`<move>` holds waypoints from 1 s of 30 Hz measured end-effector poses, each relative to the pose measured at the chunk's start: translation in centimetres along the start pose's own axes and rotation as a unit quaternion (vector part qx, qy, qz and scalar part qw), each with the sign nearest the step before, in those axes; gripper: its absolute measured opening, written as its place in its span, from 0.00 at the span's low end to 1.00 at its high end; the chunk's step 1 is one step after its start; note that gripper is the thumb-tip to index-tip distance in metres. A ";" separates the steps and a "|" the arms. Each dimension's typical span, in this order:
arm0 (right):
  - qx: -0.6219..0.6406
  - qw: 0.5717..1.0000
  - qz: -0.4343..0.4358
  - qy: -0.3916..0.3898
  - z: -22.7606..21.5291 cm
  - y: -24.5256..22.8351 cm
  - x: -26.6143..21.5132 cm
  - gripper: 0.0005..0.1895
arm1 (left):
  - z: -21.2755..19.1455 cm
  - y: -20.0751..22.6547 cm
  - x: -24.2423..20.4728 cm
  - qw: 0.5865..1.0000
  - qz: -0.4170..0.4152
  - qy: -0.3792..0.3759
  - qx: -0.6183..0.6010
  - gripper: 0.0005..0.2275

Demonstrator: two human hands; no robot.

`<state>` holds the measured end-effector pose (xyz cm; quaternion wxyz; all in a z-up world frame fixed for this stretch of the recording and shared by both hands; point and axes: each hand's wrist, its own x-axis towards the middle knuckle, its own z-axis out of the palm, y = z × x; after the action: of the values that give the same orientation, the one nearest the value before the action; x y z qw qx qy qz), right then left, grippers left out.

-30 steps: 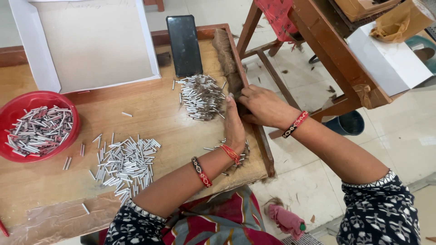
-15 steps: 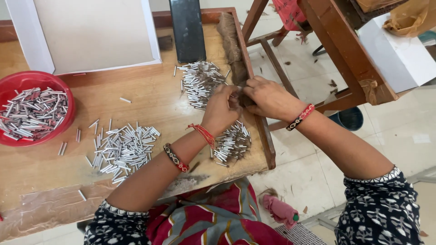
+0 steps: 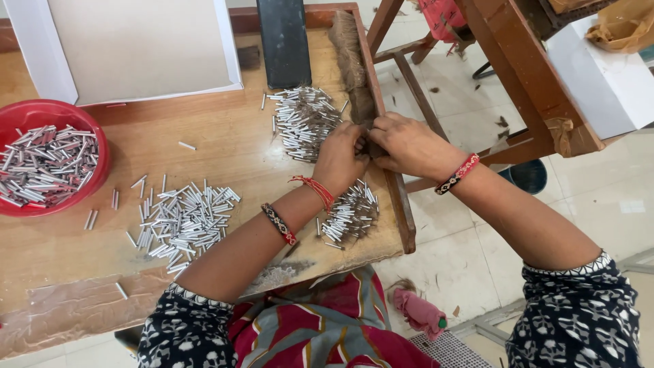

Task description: Assembling metal ferrules with bristles for brush manufacturing.

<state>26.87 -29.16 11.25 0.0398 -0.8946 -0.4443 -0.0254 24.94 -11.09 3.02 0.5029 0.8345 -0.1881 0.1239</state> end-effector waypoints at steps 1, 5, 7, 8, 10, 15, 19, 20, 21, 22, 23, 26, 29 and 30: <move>0.001 1.000 0.001 0.000 -0.1 0.0 0.0 0.18 | 0.0 0.0 0.0 1.000 0.000 -0.001 0.000 0.16; 0.009 1.000 -0.002 0.001 -0.4 -0.1 -0.1 0.18 | -0.1 0.3 0.1 1.000 -0.002 0.001 0.008 0.13; 0.014 1.000 -0.007 0.007 -0.7 -0.2 -0.2 0.18 | -0.2 0.4 0.1 1.000 -0.006 -0.007 0.013 0.12; 0.018 1.000 -0.005 0.010 -1.0 -0.3 -0.3 0.19 | -0.2 0.4 0.1 0.999 0.000 -0.004 0.033 0.11; 0.021 1.000 -0.002 0.014 -2.1 -0.5 -0.6 0.19 | -0.2 0.6 0.1 0.999 0.007 -0.002 0.053 0.11; 0.043 0.995 0.023 0.084 -7.9 -2.0 -2.2 0.16 | -0.5 1.1 -0.4 1.000 -0.001 -0.008 0.010 0.15; 0.038 0.993 0.047 0.100 -10.1 -3.0 -3.7 0.15 | -1.6 3.0 -1.0 0.999 0.011 -0.026 0.035 0.21; 0.033 0.994 0.049 0.096 -10.0 -3.1 -4.0 0.15 | -1.8 3.5 -1.2 0.998 0.014 -0.036 0.054 0.25; 0.028 0.994 0.050 0.092 -9.8 -3.2 -4.3 0.16 | -2.1 3.9 -1.4 0.996 0.017 -0.045 0.074 0.28; 0.026 0.994 0.049 0.093 -9.5 -3.3 -4.4 0.16 | -2.4 4.2 -1.8 0.996 0.019 -0.044 0.074 0.28; 0.026 0.994 0.041 0.094 -9.1 -3.3 -4.5 0.16 | -2.7 4.6 -2.2 0.995 0.038 -0.035 0.082 0.30; 0.032 0.994 0.042 0.093 -8.9 -4.3 -4.5 0.16 | -4.6 6.2 -3.8 0.996 0.043 -0.035 0.070 0.30; 0.048 0.994 0.051 0.087 -8.9 -6.3 -4.1 0.16 | -7.4 6.5 -6.2 0.998 0.009 -0.047 0.051 0.26; 0.053 0.994 0.047 0.083 -8.9 -7.1 -3.8 0.16 | -8.4 6.4 -7.1 0.997 -0.008 -0.048 0.052 0.22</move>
<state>18.83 -28.75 20.19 0.1255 -0.9060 -0.3974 -0.0742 15.65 -4.99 9.16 0.4503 0.8660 -0.1984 0.0892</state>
